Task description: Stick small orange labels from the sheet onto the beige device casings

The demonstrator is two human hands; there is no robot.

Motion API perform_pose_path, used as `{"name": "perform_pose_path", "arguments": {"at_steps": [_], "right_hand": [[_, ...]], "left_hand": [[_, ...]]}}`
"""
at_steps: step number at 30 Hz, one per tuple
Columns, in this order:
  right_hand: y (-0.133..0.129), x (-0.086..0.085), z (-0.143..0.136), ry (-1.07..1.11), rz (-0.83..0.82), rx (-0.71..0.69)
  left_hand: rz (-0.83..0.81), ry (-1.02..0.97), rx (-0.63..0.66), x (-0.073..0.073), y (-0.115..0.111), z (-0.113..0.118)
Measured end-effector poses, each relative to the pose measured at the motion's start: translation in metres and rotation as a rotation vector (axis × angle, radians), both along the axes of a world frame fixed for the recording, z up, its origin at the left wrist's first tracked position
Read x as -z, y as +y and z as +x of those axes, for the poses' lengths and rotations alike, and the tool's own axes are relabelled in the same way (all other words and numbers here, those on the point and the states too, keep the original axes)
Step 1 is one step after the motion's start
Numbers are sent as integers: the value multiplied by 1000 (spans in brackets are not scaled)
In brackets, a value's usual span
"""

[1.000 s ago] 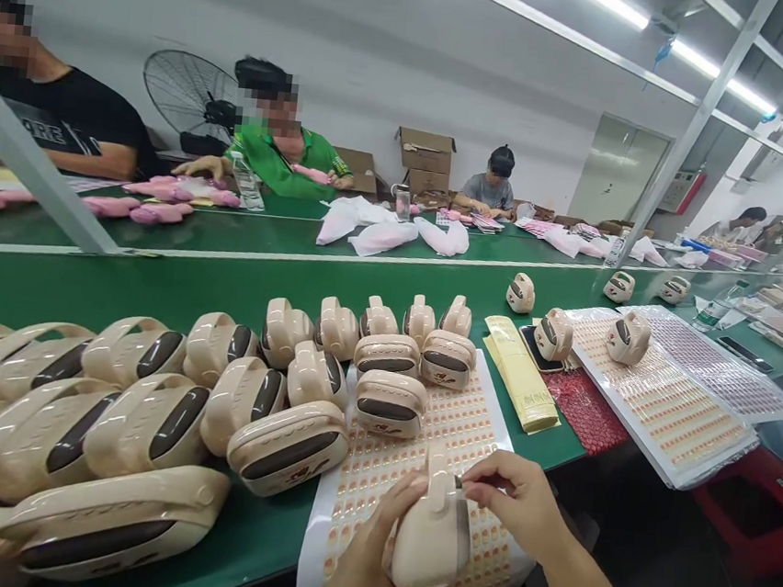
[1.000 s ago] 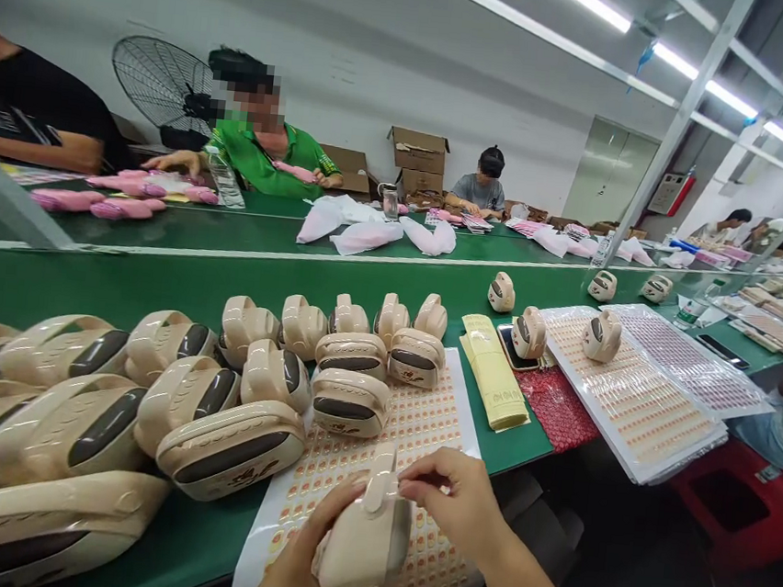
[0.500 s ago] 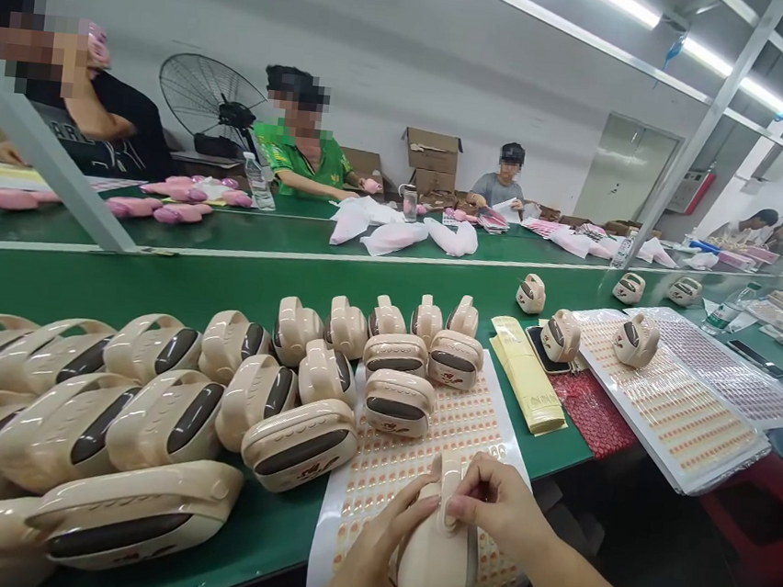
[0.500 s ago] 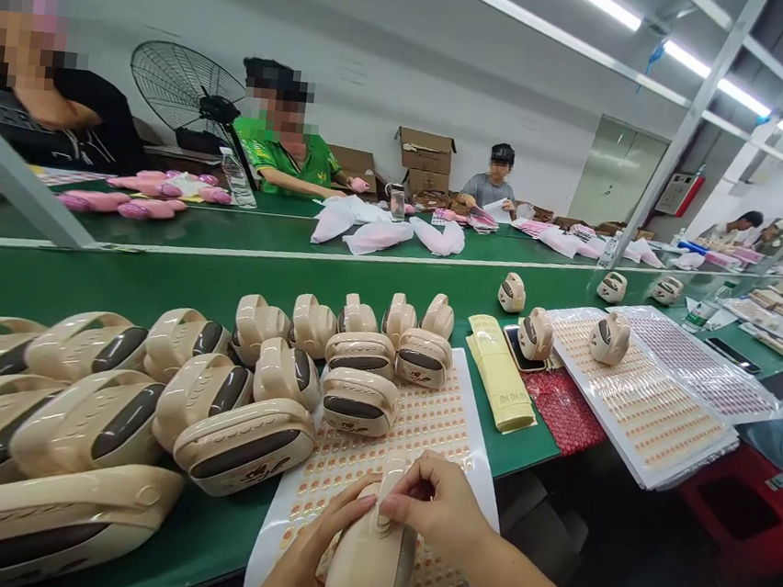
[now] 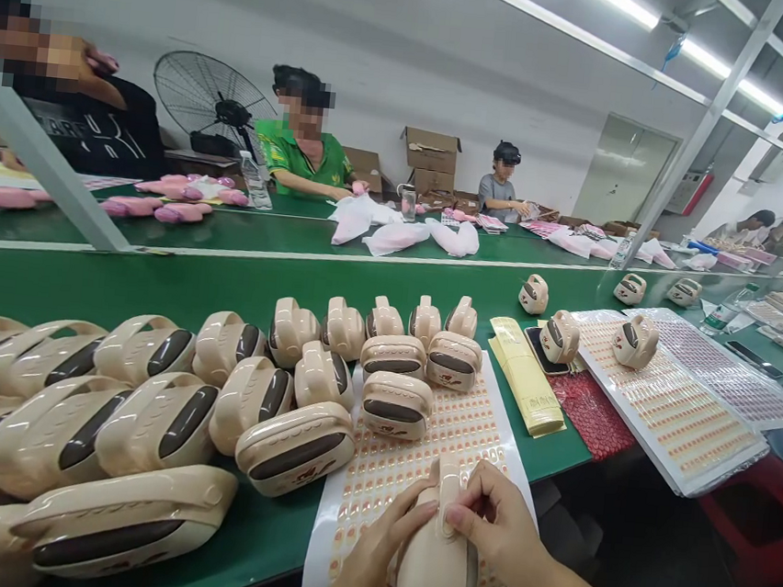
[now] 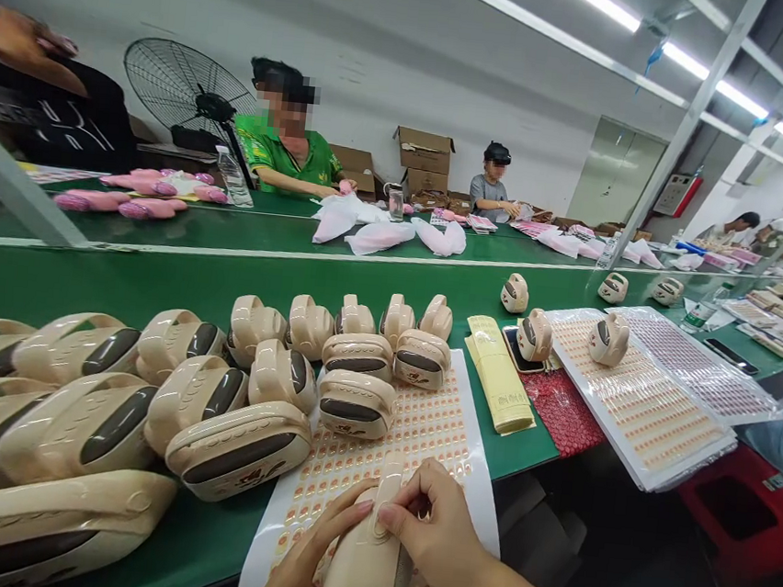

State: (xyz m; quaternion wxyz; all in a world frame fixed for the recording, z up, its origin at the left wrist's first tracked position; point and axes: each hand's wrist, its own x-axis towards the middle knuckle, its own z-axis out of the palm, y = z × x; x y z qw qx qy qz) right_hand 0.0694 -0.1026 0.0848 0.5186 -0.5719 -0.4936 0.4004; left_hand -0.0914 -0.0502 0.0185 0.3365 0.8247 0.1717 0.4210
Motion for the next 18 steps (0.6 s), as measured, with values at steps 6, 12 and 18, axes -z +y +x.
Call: {"name": "perform_pose_path", "arguments": {"at_steps": [6, 12, 18], "right_hand": [[-7, -7, 7, -284, 136, -121], [-1, 3, 13, -146, 47, -92], [12, 16, 7, -5, 109, -93]], "left_hand": [[50, 66, -3, -5, 2, 0], [-69, -20, 14, -8, -2, 3], [-436, -165, -86, -2, -14, 12]]}}
